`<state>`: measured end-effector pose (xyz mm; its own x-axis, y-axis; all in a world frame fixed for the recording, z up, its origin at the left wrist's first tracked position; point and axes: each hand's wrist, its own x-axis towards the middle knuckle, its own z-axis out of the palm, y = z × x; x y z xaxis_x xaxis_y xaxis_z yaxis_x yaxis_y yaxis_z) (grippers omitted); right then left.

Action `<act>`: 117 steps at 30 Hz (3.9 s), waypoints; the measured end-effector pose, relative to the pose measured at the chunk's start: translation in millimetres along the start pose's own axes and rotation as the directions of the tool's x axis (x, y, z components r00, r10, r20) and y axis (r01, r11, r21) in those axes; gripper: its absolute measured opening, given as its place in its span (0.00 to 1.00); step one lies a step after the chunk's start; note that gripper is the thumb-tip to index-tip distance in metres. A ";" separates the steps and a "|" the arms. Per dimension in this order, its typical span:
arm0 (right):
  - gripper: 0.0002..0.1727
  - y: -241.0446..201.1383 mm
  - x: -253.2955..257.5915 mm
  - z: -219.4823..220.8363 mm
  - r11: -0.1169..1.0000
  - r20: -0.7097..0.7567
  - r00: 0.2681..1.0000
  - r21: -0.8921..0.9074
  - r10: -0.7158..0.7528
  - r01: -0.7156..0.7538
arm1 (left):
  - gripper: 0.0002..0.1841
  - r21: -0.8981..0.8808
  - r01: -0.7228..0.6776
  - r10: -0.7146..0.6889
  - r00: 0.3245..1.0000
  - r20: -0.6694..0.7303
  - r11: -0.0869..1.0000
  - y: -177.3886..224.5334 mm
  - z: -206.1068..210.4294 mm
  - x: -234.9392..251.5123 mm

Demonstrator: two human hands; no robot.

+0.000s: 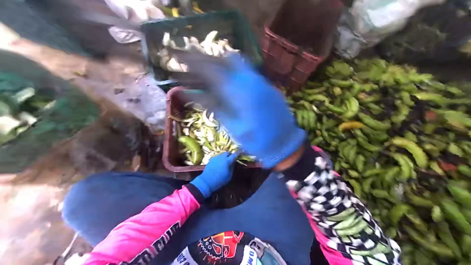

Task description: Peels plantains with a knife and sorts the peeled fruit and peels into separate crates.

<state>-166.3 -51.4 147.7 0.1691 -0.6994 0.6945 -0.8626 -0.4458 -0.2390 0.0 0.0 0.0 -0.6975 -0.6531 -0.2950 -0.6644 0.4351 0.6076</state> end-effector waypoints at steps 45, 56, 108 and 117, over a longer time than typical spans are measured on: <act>0.21 16.4 -74.2 54.3 0.019 0.599 0.440 0.578 0.670 -0.816 | 0.27 -0.870 -0.259 -0.107 0.937 -0.331 0.420 -36.4 -107.5 23.5; 0.32 8.5 -82.3 52.9 0.322 0.613 0.539 0.435 0.578 -0.841 | 0.22 -0.944 -0.301 -0.208 0.923 -0.324 0.136 -44.9 -113.6 21.7; 0.23 -1.3 -84.5 63.4 0.785 0.417 0.816 0.304 0.401 -0.540 | 0.23 -0.880 -0.291 -0.209 0.899 -0.386 0.375 -31.1 -104.3 11.4; 0.25 38.7 -69.8 45.5 0.601 0.163 0.631 0.201 0.758 -0.774 | 0.24 -0.968 -0.147 -0.220 0.957 -0.192 0.204 -38.8 -111.4 10.2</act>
<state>-189.8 -45.3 59.2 -0.4695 -0.8707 0.1464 -0.5531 0.1608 -0.8174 48.6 -92.6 55.5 -0.4696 -0.8391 -0.2745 0.2270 -0.4152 0.8809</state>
